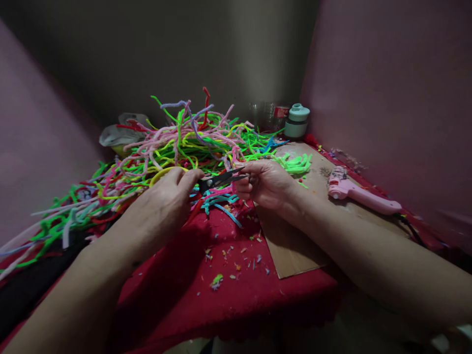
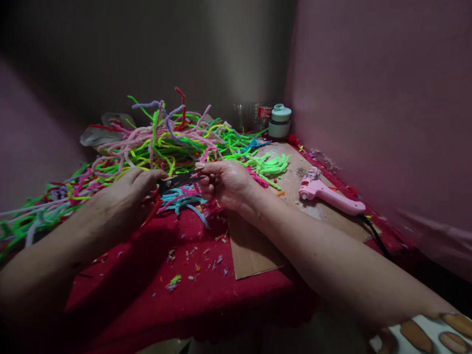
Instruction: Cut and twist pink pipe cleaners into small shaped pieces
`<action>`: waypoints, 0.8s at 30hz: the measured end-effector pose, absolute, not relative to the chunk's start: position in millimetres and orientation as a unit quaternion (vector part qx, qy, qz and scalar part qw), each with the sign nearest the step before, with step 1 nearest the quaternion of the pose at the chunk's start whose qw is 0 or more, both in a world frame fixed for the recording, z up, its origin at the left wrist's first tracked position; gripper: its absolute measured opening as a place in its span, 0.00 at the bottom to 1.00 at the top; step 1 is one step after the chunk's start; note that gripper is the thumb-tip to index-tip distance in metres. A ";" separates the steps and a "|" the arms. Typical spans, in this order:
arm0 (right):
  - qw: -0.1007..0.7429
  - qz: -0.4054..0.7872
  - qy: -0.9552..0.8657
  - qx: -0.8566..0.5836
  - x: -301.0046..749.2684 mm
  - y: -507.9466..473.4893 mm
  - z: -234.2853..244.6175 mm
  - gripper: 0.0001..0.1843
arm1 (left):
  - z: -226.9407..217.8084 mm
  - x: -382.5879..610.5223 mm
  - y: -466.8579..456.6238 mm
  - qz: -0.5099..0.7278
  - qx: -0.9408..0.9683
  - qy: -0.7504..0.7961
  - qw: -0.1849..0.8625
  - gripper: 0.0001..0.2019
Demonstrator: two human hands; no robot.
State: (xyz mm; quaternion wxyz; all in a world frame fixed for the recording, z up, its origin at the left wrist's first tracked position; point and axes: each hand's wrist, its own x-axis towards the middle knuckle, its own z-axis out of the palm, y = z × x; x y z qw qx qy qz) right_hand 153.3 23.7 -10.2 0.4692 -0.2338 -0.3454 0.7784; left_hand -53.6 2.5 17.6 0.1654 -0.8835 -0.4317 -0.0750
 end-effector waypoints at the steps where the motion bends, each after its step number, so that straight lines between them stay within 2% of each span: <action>1: 0.467 0.779 -0.345 -0.235 153.1 23.6 -10.1 0.09 | 17.5 -53.7 2.3 -0.077 -0.884 -0.430 0.164 0.17; 8: 0.475 0.772 -0.331 -0.262 151.5 22.5 -8.7 0.06 | 14.7 -55.1 3.3 -0.081 -0.893 -0.416 0.151 0.17; 16: 0.468 0.782 -0.325 -0.254 152.3 22.7 -9.0 0.08 | 10.0 -53.8 5.6 -0.103 -0.896 -0.412 0.130 0.18; 24: 0.493 0.766 -0.325 -0.256 152.2 23.2 -8.4 0.10 | -2.3 -56.1 12.3 -0.133 -0.905 -0.373 0.156 0.16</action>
